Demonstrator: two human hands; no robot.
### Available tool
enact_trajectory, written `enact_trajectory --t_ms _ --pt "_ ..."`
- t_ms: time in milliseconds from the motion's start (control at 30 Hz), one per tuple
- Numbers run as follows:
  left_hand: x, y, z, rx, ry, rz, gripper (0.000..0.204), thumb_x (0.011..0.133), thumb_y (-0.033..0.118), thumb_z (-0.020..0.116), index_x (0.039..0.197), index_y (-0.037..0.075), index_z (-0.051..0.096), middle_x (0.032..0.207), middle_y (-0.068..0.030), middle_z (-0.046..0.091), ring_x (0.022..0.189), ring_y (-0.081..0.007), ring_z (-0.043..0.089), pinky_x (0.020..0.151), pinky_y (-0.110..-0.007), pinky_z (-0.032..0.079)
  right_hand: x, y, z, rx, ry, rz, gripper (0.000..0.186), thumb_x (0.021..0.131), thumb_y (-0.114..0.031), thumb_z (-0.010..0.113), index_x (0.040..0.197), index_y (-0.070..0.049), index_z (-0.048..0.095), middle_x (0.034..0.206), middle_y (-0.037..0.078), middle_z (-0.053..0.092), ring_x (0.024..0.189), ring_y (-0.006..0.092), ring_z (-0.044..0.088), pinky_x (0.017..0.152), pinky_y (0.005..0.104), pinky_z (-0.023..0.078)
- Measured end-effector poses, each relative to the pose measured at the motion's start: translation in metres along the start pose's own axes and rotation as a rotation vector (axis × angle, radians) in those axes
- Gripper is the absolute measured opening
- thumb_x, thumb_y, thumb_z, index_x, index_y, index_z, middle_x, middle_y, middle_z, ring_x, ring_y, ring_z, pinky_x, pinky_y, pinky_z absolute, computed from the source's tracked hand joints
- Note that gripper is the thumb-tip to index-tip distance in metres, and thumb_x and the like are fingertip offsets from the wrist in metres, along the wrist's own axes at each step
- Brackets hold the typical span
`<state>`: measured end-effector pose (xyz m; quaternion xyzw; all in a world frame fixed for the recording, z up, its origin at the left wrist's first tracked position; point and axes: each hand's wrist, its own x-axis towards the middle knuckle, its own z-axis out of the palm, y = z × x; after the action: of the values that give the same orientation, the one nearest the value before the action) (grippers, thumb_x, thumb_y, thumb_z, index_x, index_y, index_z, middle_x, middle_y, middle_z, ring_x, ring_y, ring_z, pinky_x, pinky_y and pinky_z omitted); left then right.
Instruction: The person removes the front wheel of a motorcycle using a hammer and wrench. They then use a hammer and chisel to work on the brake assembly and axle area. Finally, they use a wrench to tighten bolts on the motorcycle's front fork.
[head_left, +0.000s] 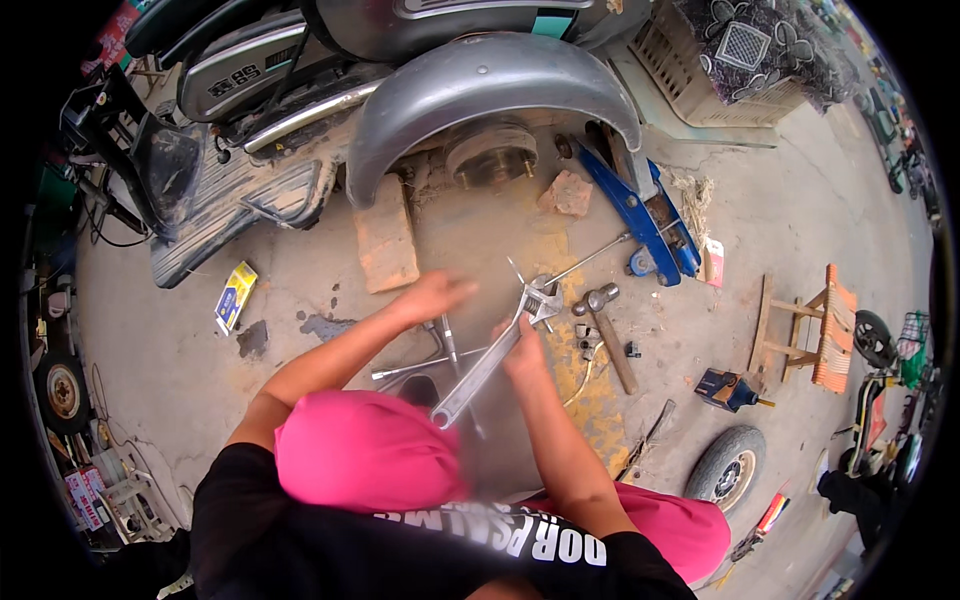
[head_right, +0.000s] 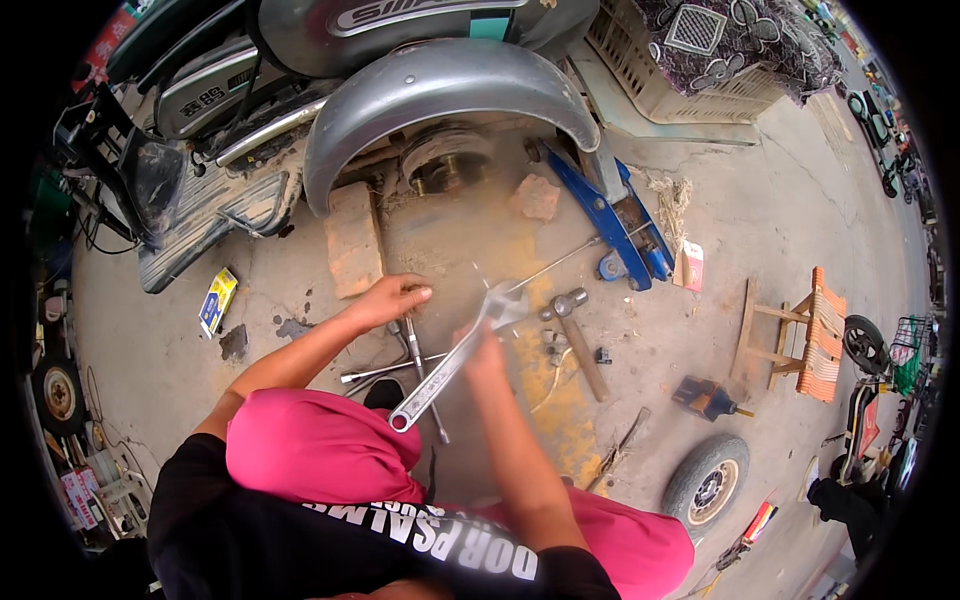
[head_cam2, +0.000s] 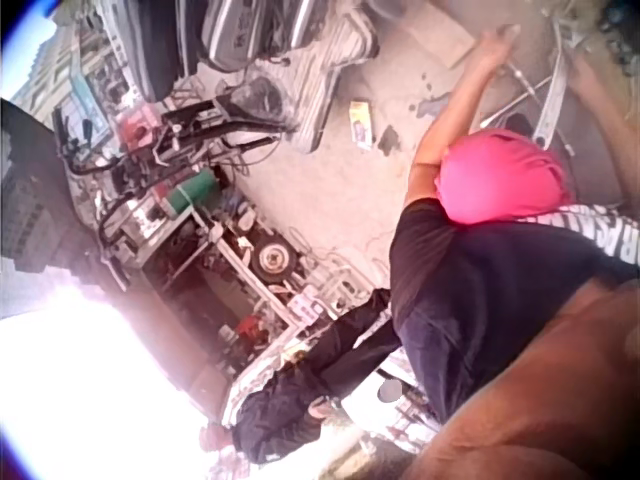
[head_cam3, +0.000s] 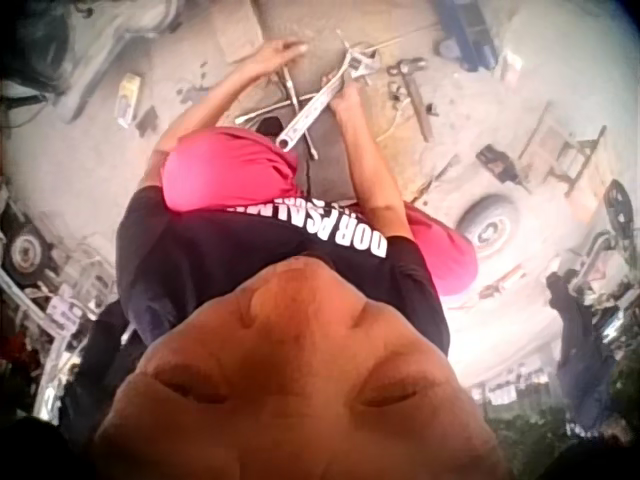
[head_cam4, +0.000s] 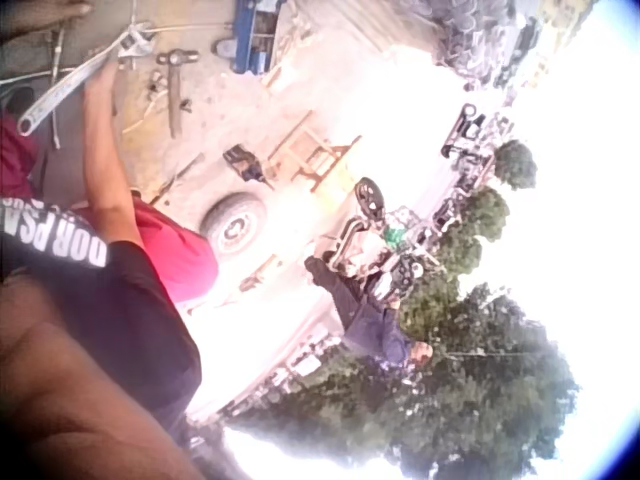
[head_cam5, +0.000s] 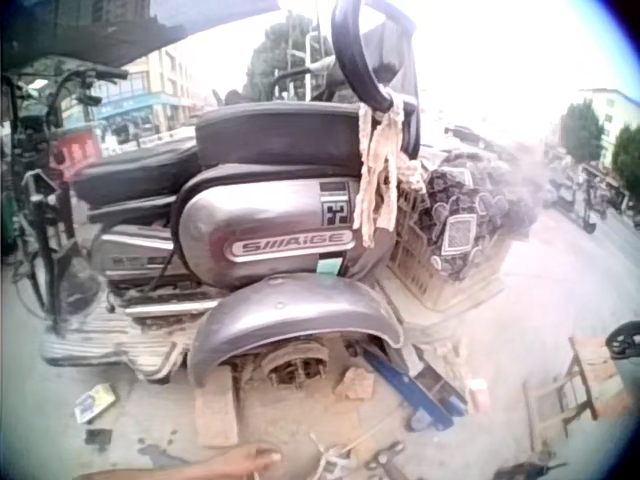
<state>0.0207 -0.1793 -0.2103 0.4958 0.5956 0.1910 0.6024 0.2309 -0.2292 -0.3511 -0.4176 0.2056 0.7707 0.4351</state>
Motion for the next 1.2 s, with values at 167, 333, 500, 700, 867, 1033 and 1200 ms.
enact_trajectory --t_ms 167,333,500,700,867,1033,1200 --pt "0.042 0.116 -0.033 0.405 0.639 0.663 0.036 0.087 0.009 0.062 0.123 0.004 0.058 0.119 -0.0172 0.057 0.097 -0.0308 0.061 0.082 -0.038 0.050 -0.020 -0.004 0.006 -0.099 0.115 -0.066 0.024 0.098 -0.030 0.052 0.098 -0.007 0.053 0.082 0.010 0.059 0.073 0.0236 0.060 0.073 0.0419 0.056" --pt "0.089 0.118 -0.060 0.789 0.689 0.789 0.029 0.086 0.008 0.062 0.115 0.006 0.064 0.116 -0.0170 0.057 0.103 -0.0365 0.057 0.089 -0.041 0.046 -0.009 -0.003 -0.006 -0.089 0.054 -0.045 0.024 0.099 -0.031 0.051 0.098 -0.007 0.053 0.082 0.010 0.061 0.072 0.0238 0.062 0.066 0.0419 0.058" --pt "0.096 0.117 -0.061 0.887 0.726 0.948 0.021 0.085 0.005 0.062 0.105 0.005 0.066 0.104 -0.0129 0.062 0.094 -0.0342 0.060 0.081 -0.039 0.050 -0.019 -0.010 -0.005 -0.096 0.082 -0.056 0.027 0.098 -0.034 0.051 0.096 -0.007 0.054 0.082 0.009 0.061 0.071 0.0233 0.061 0.067 0.0412 0.058" --pt "0.065 0.095 -0.065 0.798 0.793 0.907 0.010 0.083 0.003 0.062 0.093 0.003 0.065 0.093 -0.0121 0.062 0.082 -0.0339 0.061 0.071 -0.039 0.051 -0.023 -0.006 -0.006 -0.105 0.038 -0.040 0.027 0.097 -0.034 0.054 0.097 -0.007 0.053 0.081 0.009 0.059 0.071 0.0237 0.060 0.070 0.0414 0.056" --pt "0.017 -0.005 -0.036 0.812 0.666 0.673 0.031 0.077 0.014 0.072 0.106 0.006 0.065 0.096 -0.0139 0.063 0.091 -0.0355 0.061 0.081 -0.042 0.050 -0.036 -0.007 0.005 -0.117 0.038 -0.080 0.029 0.097 -0.037 0.053 0.094 -0.008 0.052 0.077 0.007 0.055 0.066 0.0210 0.055 0.061 0.0344 0.050" --pt "-0.040 -0.076 0.047 0.097 -0.054 0.052 0.049 0.085 0.034 0.068 0.119 0.000 0.059 0.109 -0.0183 0.062 0.103 -0.0281 0.060 0.089 -0.035 0.046 -0.039 -0.013 0.023 -0.115 0.025 -0.112 0.035 0.097 -0.045 0.050 0.088 -0.011 0.050 0.071 0.003 0.049 0.060 0.0152 0.049 0.054 0.0304 0.046" --pt "-0.077 -0.071 0.100 -0.501 -0.479 -0.158 0.038 0.094 0.025 0.060 0.120 -0.001 0.053 0.097 -0.0124 0.064 0.092 -0.0199 0.062 0.078 -0.034 0.050 -0.055 -0.022 0.075 -0.494 -0.142 -0.287 0.048 0.094 -0.058 0.048 0.095 -0.010 0.050 0.070 0.005 0.051 0.059 0.0170 0.051 0.056 0.0319 0.046"
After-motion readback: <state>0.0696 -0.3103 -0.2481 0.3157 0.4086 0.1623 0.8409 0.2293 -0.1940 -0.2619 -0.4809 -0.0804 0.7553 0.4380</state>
